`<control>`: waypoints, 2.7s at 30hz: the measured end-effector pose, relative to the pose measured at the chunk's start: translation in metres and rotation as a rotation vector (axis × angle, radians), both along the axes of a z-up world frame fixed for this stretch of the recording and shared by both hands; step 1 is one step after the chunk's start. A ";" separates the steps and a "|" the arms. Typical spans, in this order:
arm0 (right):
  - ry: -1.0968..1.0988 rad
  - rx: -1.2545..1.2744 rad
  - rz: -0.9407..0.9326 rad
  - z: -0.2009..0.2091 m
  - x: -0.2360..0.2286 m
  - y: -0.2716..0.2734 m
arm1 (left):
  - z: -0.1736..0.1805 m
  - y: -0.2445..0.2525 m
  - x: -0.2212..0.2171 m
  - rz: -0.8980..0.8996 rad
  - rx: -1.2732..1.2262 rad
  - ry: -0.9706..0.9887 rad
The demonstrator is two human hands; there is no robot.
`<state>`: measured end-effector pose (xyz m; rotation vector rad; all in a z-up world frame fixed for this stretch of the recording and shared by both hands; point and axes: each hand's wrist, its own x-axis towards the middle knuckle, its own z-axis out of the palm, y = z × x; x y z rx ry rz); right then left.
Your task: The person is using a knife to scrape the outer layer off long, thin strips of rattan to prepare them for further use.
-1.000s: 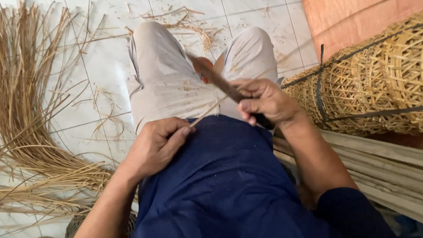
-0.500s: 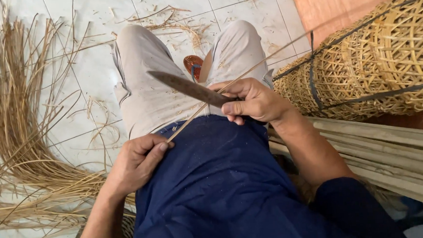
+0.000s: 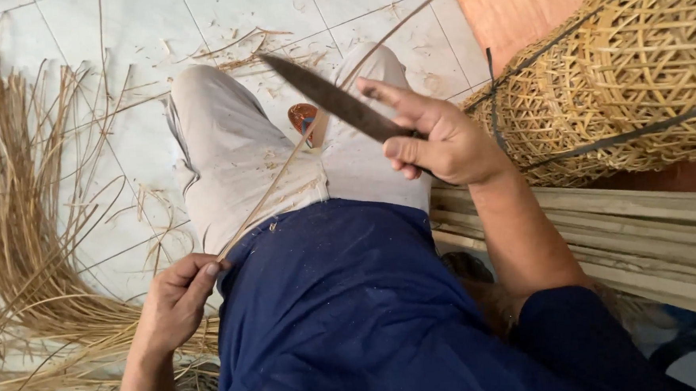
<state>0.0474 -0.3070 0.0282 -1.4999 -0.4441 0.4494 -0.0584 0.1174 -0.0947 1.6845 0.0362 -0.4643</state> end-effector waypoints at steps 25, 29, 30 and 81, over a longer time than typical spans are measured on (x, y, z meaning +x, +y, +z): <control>0.112 0.155 -0.334 -0.135 -0.032 0.045 | 0.026 -0.070 0.043 0.046 -0.066 -0.129; 0.049 0.084 -0.323 -0.125 -0.032 0.041 | 0.024 -0.076 0.045 0.060 -0.070 -0.125; 0.062 0.124 -0.338 -0.121 -0.028 0.041 | 0.025 -0.079 0.046 0.067 -0.074 -0.122; 0.184 0.328 0.001 -0.028 -0.003 0.032 | 0.021 -0.029 0.034 0.142 0.172 -0.127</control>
